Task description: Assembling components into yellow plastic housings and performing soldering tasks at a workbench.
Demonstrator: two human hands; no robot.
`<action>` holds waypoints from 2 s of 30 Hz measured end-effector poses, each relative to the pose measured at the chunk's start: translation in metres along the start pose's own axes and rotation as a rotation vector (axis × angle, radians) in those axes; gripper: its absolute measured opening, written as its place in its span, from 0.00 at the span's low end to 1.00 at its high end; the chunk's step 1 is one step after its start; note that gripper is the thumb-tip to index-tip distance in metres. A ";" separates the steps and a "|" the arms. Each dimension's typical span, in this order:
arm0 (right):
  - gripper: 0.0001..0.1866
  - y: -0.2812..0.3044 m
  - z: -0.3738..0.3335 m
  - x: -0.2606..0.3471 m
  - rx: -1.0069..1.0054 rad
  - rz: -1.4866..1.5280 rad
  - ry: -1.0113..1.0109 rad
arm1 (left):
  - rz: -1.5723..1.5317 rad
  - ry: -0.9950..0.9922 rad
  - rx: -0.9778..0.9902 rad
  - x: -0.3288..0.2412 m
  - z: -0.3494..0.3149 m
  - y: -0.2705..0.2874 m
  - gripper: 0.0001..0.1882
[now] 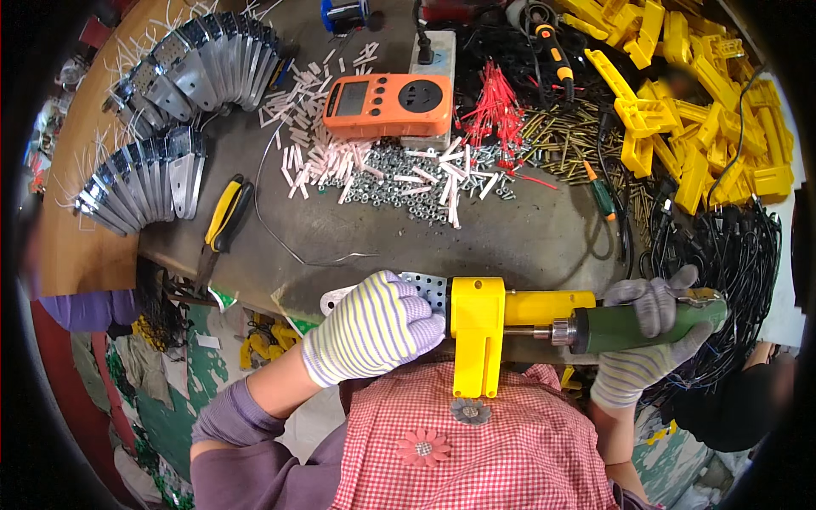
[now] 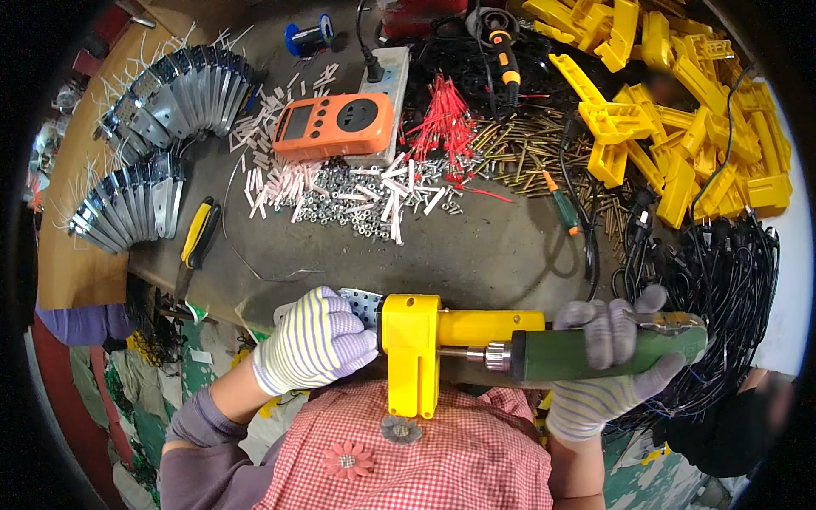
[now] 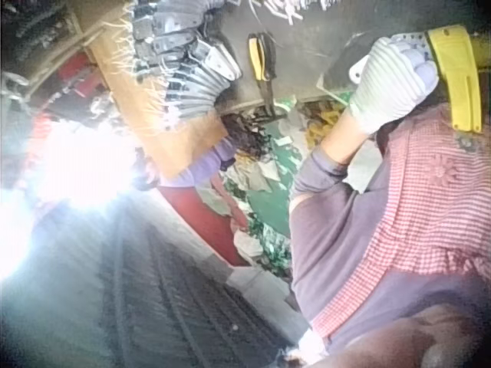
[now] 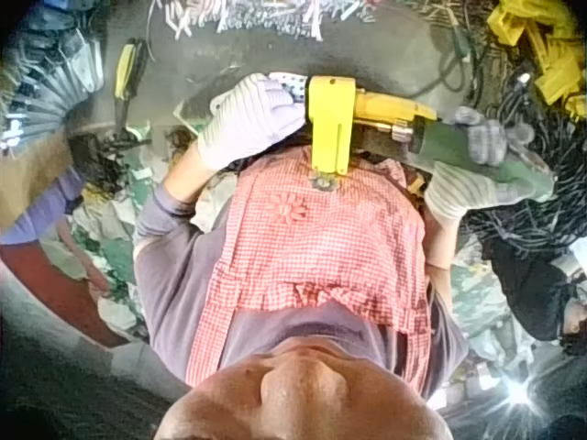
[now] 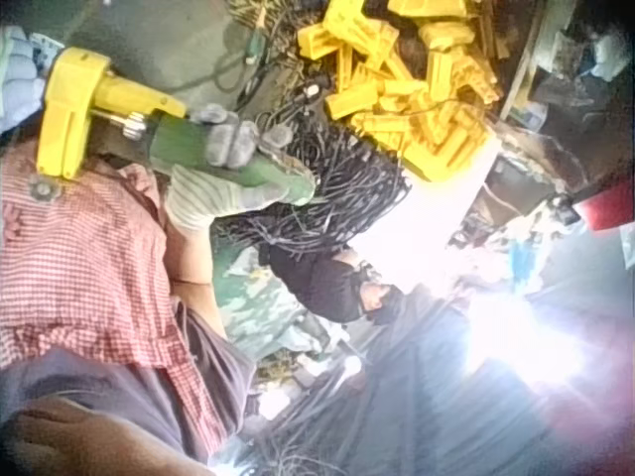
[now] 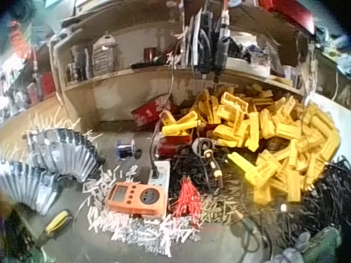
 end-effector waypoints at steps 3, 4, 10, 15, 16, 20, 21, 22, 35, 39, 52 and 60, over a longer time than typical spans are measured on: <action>0.31 -0.008 0.012 0.024 -0.006 0.129 0.024 | -0.141 0.206 -0.234 0.010 0.007 0.019 0.09; 0.30 -0.012 0.019 0.029 0.132 0.188 -0.018 | -0.079 0.292 -0.355 0.015 0.010 0.023 0.13; 0.24 -0.002 0.042 0.025 0.099 0.069 -0.008 | 0.557 0.196 0.111 0.052 0.032 0.014 0.14; 0.23 0.002 0.044 0.008 0.075 0.133 -0.046 | 0.601 0.121 0.281 0.056 0.043 0.009 0.10; 0.24 0.002 0.044 0.005 0.093 0.097 -0.050 | 0.610 0.132 0.264 0.058 0.048 0.008 0.09; 0.25 0.001 0.046 -0.003 0.125 0.086 -0.073 | 0.532 0.176 0.222 0.061 0.058 0.006 0.08; 0.26 0.001 0.046 -0.004 0.130 0.092 -0.075 | 0.470 0.205 0.101 0.057 0.056 0.009 0.08; 0.26 0.002 0.045 -0.004 0.107 0.125 -0.078 | 0.403 0.228 -0.015 0.051 0.051 0.013 0.08; 0.16 -0.006 0.049 -0.022 0.078 0.106 -0.147 | -0.010 0.433 -0.380 0.002 -0.017 -0.008 0.11; 0.14 -0.008 0.045 -0.024 0.014 0.105 -0.143 | -0.006 0.407 -0.357 0.000 -0.014 -0.005 0.12; 0.13 -0.015 0.042 -0.028 0.015 0.082 -0.159 | 0.017 0.365 -0.316 0.002 -0.013 -0.005 0.13; 0.14 -0.015 0.043 -0.028 0.000 0.063 -0.153 | -0.119 0.567 -0.322 0.003 -0.016 -0.005 0.15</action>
Point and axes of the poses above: each hand's wrist, its own z-axis towards the middle knuckle, its own y-axis out of the back of the hand, x = y × z, the point moved 2 cm from there along z, towards the middle knuckle, and after that the axes turned 9 degrees about -x, right-handed, at the moved point
